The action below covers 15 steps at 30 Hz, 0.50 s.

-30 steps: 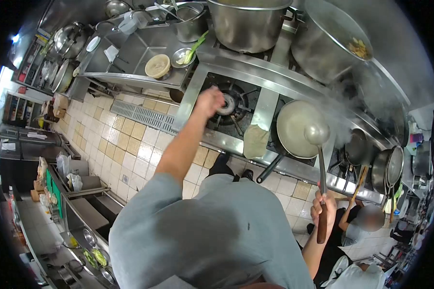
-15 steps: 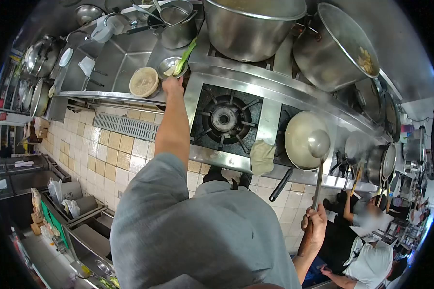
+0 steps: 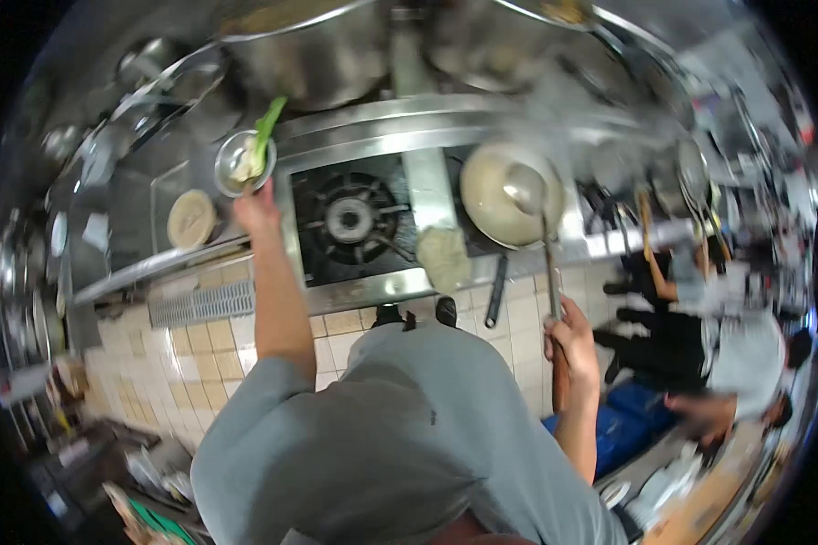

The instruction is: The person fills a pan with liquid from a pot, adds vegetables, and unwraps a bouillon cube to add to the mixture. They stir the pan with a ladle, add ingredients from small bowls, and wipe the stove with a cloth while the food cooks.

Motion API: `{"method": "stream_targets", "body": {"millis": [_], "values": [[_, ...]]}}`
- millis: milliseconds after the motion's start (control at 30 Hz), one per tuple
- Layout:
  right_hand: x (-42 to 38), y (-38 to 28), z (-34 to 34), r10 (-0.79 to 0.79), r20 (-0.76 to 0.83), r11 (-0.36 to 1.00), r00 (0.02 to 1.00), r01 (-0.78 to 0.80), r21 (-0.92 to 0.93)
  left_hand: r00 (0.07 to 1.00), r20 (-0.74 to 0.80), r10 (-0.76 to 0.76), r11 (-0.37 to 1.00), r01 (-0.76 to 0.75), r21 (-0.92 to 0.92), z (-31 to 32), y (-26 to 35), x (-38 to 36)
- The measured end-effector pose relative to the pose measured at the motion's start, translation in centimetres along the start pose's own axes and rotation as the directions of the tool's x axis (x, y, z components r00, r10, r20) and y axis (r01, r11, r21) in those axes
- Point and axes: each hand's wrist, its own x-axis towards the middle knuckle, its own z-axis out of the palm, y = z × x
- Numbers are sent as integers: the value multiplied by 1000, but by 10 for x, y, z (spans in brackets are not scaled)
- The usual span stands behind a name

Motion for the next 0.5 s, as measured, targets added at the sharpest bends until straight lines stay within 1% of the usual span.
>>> {"method": "stream_targets", "body": {"millis": [67,100,133,167,200,267,300,333,367,400,433,467,500], "values": [[4,-3,-10,-4,103,996,995,-4,86,998,-9,-68,997,69,39,49,9,-57],[8,-1,-13,-7,79,994,997,-2,110,987,96,-129,990,122,75,56,4,-74],[12,1,-17,-16,125,983,992,-7,183,971,191,-146,987,129,98,82,3,-108],[17,2,-20,-31,177,968,984,-15,252,953,243,-181,977,145,159,95,-15,-131],[20,2,-23,-36,174,965,984,-11,263,933,289,-213,964,153,218,106,-31,-156],[29,0,-25,-18,223,917,975,-73,391,892,317,-321,908,195,372,149,-63,-209],[33,1,-26,-27,231,892,973,-81,445,878,341,-335,890,177,420,175,-77,-242],[37,-1,-28,-36,239,886,970,-79,457,864,365,-347,872,154,465,199,-89,-270],[41,-3,-30,-36,292,836,956,-132,533,849,398,-349,738,-13,675,211,-112,-280],[44,-4,-33,-40,344,777,938,-187,601,830,425,-361,540,-185,821,221,-134,-290],[46,-4,-38,-44,368,767,929,-205,609,753,624,-208,510,-461,726,234,-144,-308],[46,-4,-44,-54,368,756,928,-203,623,604,794,-70,434,-698,570,246,-151,-323],[48,-5,-50,-58,404,709,913,-248,660,513,858,35,417,-787,454,256,-162,-331]]}}
